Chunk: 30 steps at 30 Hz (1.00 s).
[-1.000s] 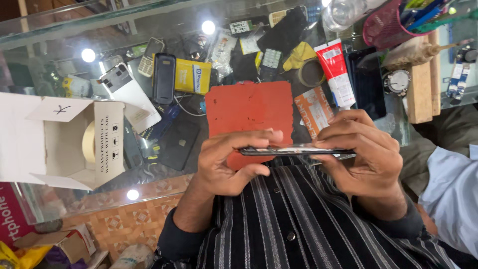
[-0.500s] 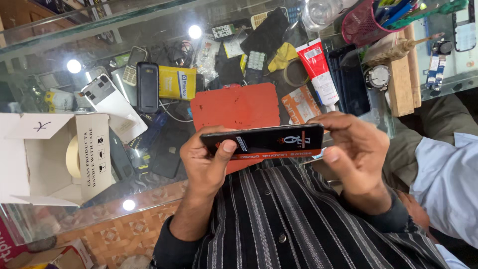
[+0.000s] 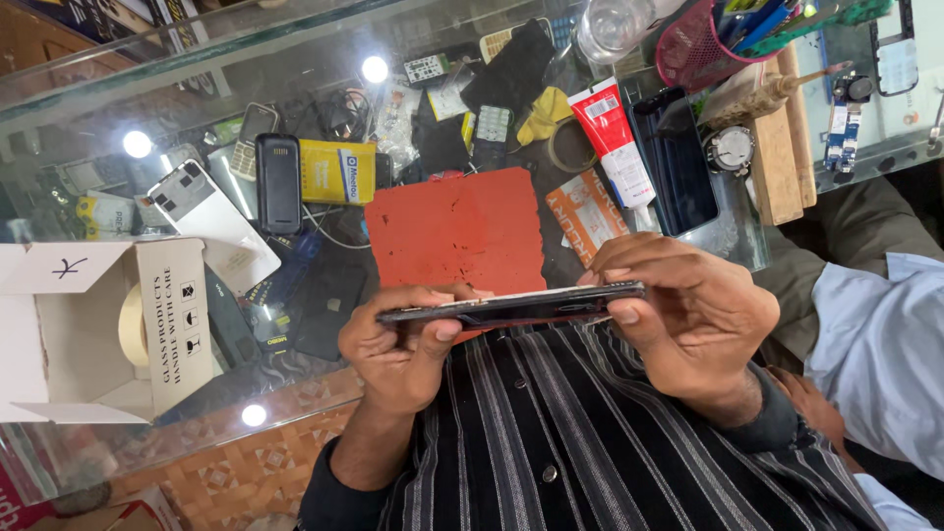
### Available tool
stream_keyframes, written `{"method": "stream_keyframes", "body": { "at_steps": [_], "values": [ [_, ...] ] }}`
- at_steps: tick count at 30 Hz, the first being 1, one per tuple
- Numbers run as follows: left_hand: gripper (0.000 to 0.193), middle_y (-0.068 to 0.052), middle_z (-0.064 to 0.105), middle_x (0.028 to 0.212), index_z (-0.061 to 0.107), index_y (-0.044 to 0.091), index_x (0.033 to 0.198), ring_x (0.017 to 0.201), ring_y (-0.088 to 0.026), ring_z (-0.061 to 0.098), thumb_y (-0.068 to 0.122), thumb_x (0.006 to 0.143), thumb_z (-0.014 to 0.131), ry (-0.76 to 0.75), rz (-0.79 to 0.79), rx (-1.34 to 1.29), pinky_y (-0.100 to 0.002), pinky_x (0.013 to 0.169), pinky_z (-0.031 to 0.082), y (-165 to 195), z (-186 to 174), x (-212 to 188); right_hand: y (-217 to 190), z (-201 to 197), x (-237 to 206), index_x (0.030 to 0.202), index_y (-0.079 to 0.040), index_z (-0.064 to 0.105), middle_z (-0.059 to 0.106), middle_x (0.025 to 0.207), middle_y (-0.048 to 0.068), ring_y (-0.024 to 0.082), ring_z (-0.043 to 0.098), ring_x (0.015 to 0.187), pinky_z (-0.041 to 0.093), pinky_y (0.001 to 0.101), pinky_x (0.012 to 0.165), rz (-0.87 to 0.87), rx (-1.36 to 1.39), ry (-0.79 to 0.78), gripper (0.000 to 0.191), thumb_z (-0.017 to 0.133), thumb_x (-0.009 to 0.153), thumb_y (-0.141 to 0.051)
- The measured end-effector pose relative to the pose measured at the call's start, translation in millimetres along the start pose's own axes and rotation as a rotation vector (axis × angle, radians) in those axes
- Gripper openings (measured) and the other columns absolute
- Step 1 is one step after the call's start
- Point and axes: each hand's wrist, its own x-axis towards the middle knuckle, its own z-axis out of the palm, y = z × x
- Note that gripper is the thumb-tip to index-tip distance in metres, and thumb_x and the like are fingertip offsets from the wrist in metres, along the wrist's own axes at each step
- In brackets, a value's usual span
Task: The person applies adhesive from a tube around the frame of a disassembled smartphone, then aligns a new green back cover onto the phone body and presses it into place. They then wrap rubber bands around the phone to hold the cover while the adhesive sets, and set the phone on the mat.
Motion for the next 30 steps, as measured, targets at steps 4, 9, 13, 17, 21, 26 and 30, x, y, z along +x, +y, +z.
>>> {"method": "stream_keyframes", "body": {
  "at_steps": [4,9,13,17,21,26,30],
  "values": [
    [0.023,-0.026,0.075,0.102,0.061,-0.004,0.114,0.103,-0.034,0.077,0.011,0.102,0.074,-0.028,0.014,0.032,-0.05,0.094,0.067,6,2,3,-4,3,4,0.109,0.008,0.061,0.071,0.096,0.022,0.024,0.073,0.093,0.062,0.0338,0.083,-0.016,0.005,-0.01,0.016,0.069,0.104,-0.004],
    [0.021,-0.026,0.074,0.105,0.059,-0.003,0.117,0.105,-0.036,0.078,0.01,0.105,0.07,-0.084,0.066,-0.019,-0.052,0.094,0.067,20,8,8,-7,7,19,0.108,0.008,0.059,0.069,0.096,0.02,0.026,0.072,0.094,0.06,0.0401,0.088,-0.119,0.06,-0.052,0.031,0.071,0.101,-0.02],
    [0.017,-0.024,0.074,0.109,0.058,0.0,0.118,0.105,-0.036,0.079,0.009,0.107,0.067,-0.192,0.209,0.142,-0.048,0.089,0.069,34,14,15,-14,8,24,0.106,0.007,0.06,0.069,0.096,0.019,0.025,0.072,0.091,0.061,0.0414,0.088,-0.153,0.011,-0.059,0.035,0.071,0.102,-0.026],
    [0.018,-0.023,0.074,0.111,0.056,0.001,0.118,0.106,-0.037,0.078,0.007,0.106,0.067,-0.235,0.262,0.229,-0.046,0.091,0.069,47,18,19,-15,7,25,0.102,0.006,0.062,0.07,0.092,0.017,0.025,0.074,0.087,0.062,0.0423,0.088,-0.148,-0.042,-0.054,0.029,0.07,0.104,-0.022],
    [0.017,-0.023,0.075,0.111,0.055,0.002,0.118,0.109,-0.038,0.079,0.006,0.106,0.067,-0.237,0.241,0.255,-0.045,0.091,0.069,52,20,20,-14,6,25,0.101,0.005,0.062,0.07,0.092,0.017,0.025,0.074,0.087,0.063,0.0423,0.087,-0.141,-0.042,-0.062,0.027,0.069,0.105,-0.02],
    [0.017,-0.022,0.075,0.109,0.057,0.002,0.119,0.103,-0.036,0.079,0.012,0.109,0.066,-0.192,0.219,0.207,-0.045,0.088,0.07,36,12,9,-15,8,24,0.103,0.007,0.062,0.071,0.091,0.019,0.025,0.074,0.09,0.063,0.041,0.088,-0.076,-0.031,-0.053,0.029,0.07,0.108,-0.021],
    [0.023,-0.016,0.078,0.1,0.064,0.003,0.114,0.087,-0.024,0.078,0.019,0.1,0.071,0.103,0.12,0.335,-0.032,0.071,0.064,1,1,-3,-7,8,26,0.114,0.009,0.062,0.072,0.105,0.019,0.025,0.073,0.101,0.06,0.038,0.095,0.068,0.255,-0.034,0.054,0.072,0.097,-0.041]
  ]
}}
